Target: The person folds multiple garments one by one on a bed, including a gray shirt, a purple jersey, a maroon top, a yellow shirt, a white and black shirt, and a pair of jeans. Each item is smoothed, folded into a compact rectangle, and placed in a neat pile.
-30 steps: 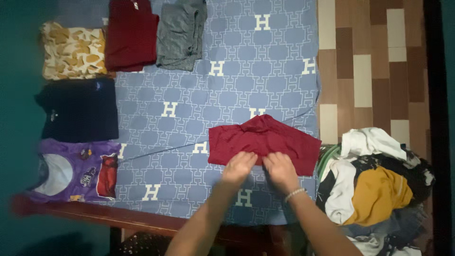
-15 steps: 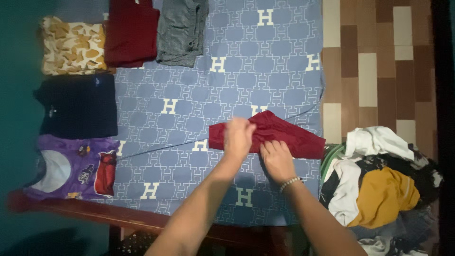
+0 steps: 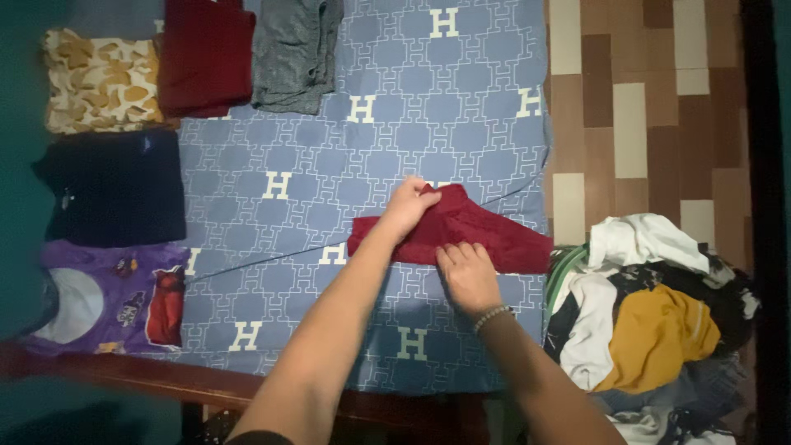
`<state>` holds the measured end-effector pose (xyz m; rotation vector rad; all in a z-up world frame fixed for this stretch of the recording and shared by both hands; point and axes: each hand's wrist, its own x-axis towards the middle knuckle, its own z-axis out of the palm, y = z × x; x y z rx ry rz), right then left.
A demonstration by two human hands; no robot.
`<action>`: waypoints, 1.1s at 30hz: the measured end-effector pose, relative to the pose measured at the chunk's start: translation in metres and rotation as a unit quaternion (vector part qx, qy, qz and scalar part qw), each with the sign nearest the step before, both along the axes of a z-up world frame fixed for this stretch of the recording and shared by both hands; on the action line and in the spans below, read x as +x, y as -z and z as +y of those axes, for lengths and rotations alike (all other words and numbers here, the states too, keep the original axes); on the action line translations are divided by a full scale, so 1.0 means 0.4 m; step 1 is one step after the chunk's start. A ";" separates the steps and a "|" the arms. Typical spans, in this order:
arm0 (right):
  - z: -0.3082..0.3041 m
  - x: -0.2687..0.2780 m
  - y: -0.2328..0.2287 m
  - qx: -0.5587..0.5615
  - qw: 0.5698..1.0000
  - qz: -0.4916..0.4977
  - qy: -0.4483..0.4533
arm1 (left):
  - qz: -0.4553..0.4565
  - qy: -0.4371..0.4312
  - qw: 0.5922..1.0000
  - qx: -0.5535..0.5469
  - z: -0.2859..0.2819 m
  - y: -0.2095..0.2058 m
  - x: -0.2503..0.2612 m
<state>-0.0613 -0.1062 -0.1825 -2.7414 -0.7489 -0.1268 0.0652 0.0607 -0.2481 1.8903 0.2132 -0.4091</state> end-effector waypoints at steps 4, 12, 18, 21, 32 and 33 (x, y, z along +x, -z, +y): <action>-0.004 0.005 0.009 0.002 1.000 0.026 -0.001 | 0.006 -0.073 0.967 -0.246 -0.003 -0.007 0.009; -0.018 0.092 0.001 0.075 0.984 0.155 0.053 | -0.116 0.239 0.901 0.343 0.001 -0.206 -0.093; -0.018 0.167 -0.034 0.078 0.921 0.351 0.151 | -0.265 0.156 0.928 0.210 0.039 -0.189 -0.202; -0.007 0.130 -0.041 0.002 0.990 0.133 0.050 | -0.189 0.160 0.937 0.246 0.029 -0.148 -0.171; 0.024 0.144 -0.027 0.053 0.992 0.092 0.062 | -0.371 0.185 0.860 0.296 0.053 -0.162 -0.179; 0.024 0.152 -0.032 0.062 0.988 0.115 0.078 | -0.335 0.182 0.880 0.284 0.051 -0.149 -0.162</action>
